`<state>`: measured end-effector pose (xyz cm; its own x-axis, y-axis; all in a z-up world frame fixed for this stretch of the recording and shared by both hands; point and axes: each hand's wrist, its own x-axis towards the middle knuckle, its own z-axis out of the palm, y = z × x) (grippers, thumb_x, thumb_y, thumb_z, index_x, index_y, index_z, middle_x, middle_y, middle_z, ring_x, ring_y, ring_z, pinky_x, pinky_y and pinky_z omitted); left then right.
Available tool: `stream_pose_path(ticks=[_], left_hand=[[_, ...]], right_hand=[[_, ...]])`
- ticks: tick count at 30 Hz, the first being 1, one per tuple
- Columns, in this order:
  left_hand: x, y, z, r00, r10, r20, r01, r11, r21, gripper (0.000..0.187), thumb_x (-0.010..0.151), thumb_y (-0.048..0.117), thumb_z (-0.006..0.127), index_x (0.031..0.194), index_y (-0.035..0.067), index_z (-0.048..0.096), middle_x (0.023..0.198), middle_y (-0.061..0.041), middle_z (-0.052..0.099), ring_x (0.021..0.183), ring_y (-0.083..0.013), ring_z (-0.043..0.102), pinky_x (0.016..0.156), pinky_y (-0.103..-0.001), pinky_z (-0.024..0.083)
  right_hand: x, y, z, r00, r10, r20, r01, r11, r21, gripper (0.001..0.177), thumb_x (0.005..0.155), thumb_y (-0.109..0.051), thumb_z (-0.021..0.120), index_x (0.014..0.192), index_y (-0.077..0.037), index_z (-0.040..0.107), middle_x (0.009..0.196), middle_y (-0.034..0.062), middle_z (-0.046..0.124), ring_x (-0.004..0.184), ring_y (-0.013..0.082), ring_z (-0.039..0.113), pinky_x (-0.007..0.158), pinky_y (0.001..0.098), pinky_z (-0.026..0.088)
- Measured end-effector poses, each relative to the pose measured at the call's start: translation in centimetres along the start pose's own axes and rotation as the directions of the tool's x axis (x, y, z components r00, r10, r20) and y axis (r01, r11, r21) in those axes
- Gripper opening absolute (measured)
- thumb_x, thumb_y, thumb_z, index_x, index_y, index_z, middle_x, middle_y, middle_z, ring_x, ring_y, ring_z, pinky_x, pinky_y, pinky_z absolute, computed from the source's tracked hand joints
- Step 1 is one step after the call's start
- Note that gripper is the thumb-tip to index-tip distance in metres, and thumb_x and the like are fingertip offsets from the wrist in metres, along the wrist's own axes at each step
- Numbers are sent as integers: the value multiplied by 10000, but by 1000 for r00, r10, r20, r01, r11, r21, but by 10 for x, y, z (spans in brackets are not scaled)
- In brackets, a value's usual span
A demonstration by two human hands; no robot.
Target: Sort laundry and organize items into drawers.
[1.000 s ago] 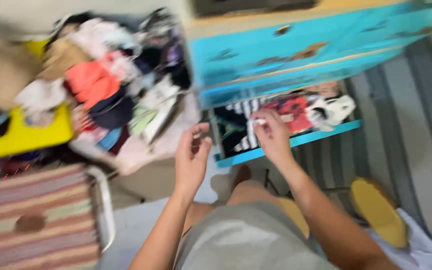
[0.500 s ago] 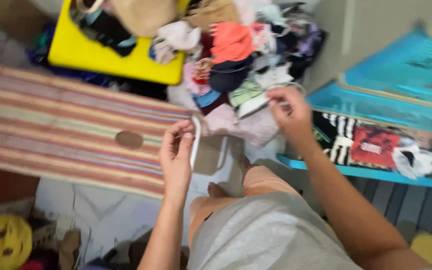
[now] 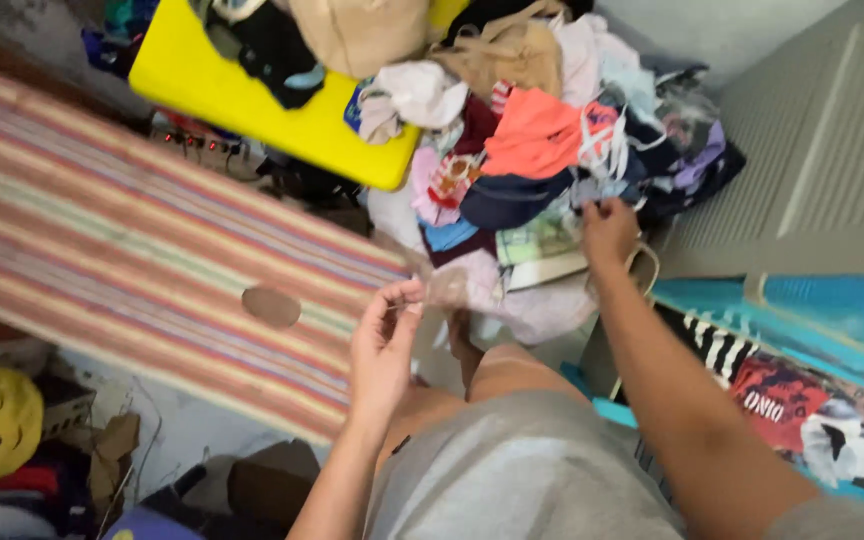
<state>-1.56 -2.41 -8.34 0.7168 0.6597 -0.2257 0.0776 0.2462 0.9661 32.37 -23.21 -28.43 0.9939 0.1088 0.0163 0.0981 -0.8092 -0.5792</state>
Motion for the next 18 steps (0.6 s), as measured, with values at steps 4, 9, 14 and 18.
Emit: stream_pose_path(ticks=[4, 9, 14, 18], left_hand=[[34, 27, 52, 994, -93, 50, 80, 974, 211, 292, 963, 66, 635, 1251, 65, 684, 1011, -56, 683, 894, -125, 599, 822, -266, 508], [64, 65, 128, 828, 486, 279, -560, 738, 378, 607, 794, -7, 684, 1380, -28, 530, 1388, -231, 528, 1267, -419, 537, 1068, -410, 415], [86, 72, 160, 846, 430, 316, -519, 802, 297, 533, 828, -45, 606, 1355, 29, 580, 1303, -189, 618, 1234, -376, 614, 1049, -384, 480], [97, 61, 153, 940, 243, 241, -315, 890, 330, 367, 905, -39, 562, 1252, 42, 648, 1127, -157, 717, 1050, -306, 724, 926, -352, 545]], right_hand=[[-19, -63, -40, 952, -230, -202, 259, 957, 128, 198, 1002, -177, 721, 937, -9, 637, 936, 168, 622, 899, 285, 573, 802, 407, 444], [-65, -144, -108, 939, -316, -135, 341, 812, 474, 132, 976, -115, 692, 1024, -9, 629, 1011, 90, 587, 920, 221, 557, 815, 321, 460], [-80, -186, -152, 911, -400, -104, 370, 677, 636, 152, 939, -92, 697, 1040, -11, 617, 1090, 72, 608, 1006, 204, 565, 901, 310, 474], [-72, -193, -160, 867, -499, -13, 408, 693, 594, 129, 924, -103, 725, 965, -13, 643, 1033, 71, 622, 994, 216, 552, 917, 332, 448]])
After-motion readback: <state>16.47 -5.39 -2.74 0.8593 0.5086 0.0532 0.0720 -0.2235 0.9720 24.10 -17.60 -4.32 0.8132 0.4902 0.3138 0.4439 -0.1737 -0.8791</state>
